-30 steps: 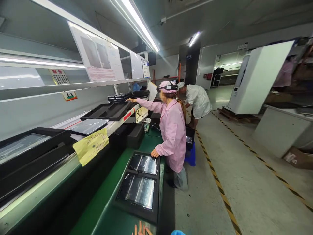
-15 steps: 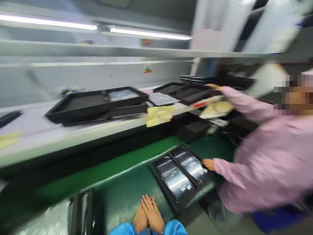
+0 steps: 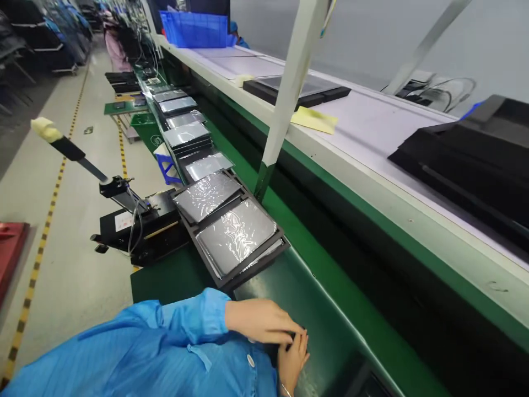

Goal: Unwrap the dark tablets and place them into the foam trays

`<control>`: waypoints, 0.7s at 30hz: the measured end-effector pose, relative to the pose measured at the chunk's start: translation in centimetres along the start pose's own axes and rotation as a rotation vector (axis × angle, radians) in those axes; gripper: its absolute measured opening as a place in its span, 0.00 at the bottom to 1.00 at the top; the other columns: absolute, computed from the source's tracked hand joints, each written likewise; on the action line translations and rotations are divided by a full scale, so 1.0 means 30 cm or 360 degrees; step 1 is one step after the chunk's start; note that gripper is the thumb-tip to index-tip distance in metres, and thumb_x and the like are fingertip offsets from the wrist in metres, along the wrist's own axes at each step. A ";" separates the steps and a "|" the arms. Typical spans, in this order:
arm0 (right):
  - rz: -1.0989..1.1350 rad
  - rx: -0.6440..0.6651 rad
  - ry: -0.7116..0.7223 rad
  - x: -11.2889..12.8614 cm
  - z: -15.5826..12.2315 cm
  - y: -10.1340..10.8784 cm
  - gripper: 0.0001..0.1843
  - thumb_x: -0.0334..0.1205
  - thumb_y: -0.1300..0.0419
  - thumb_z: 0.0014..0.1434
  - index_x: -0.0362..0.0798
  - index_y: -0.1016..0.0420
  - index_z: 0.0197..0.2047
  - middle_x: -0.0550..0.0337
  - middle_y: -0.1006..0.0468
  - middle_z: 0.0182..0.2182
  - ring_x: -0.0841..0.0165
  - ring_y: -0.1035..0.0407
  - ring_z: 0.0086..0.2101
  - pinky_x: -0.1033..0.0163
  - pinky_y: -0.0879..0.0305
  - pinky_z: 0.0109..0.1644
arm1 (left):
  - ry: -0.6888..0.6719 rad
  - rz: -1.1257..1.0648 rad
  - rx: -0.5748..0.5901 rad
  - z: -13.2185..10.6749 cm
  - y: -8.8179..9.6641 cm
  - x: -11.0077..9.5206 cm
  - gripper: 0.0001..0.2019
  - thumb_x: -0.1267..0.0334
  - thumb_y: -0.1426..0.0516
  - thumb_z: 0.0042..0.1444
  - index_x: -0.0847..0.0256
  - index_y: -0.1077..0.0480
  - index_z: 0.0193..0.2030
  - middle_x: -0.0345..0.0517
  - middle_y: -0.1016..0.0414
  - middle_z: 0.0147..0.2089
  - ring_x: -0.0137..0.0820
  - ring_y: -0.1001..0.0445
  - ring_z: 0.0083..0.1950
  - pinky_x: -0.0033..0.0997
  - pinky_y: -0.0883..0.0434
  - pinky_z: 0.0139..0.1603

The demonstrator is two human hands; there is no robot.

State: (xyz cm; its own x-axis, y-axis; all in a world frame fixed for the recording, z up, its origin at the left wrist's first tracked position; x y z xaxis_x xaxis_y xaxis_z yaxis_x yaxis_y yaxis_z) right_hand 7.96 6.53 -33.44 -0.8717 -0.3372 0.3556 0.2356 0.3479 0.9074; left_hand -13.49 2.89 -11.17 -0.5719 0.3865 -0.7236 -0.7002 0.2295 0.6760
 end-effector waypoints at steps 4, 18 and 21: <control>0.0285 -0.0231 -0.0086 0.034 0.069 0.061 0.39 0.47 0.64 0.63 0.31 0.48 0.70 0.25 0.50 0.70 0.35 0.53 0.70 0.28 0.49 0.67 | 0.0338 0.0302 -0.0936 -0.231 0.349 0.014 0.20 0.59 0.57 0.74 0.60 0.33 0.64 0.51 0.25 0.63 0.35 0.27 0.64 0.40 0.34 0.68; 0.0751 -0.0664 0.0278 0.305 0.256 0.307 0.32 0.53 0.52 0.64 0.46 0.33 0.65 0.46 0.39 0.70 0.50 0.41 0.67 0.43 0.41 0.68 | 0.2059 0.0628 -0.1883 -0.614 0.715 0.633 0.51 0.41 0.36 0.54 0.69 0.50 0.76 0.71 0.71 0.80 0.69 0.72 0.78 0.68 0.62 0.74; 0.0762 -0.0699 0.0419 0.405 0.305 0.383 0.30 0.52 0.52 0.66 0.48 0.32 0.65 0.46 0.38 0.69 0.51 0.41 0.67 0.42 0.41 0.68 | 0.1986 0.0578 -0.2071 -0.631 0.712 0.672 0.50 0.44 0.33 0.51 0.65 0.46 0.75 0.68 0.70 0.80 0.65 0.70 0.79 0.62 0.60 0.76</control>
State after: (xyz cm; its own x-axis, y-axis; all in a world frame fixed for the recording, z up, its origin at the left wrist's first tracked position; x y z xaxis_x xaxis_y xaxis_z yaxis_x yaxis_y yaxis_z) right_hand -3.86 14.41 -20.74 -0.5086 -0.4553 0.7308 0.7678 0.1443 0.6242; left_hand -48.07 -1.31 -13.95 -0.2736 -0.6956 -0.6643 0.0149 -0.6937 0.7201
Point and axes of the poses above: each hand's wrist, its own z-axis towards the middle knuckle, its own y-axis out of the back of the hand, x = y × z, the point moved 3 cm from there along z, towards the middle knuckle
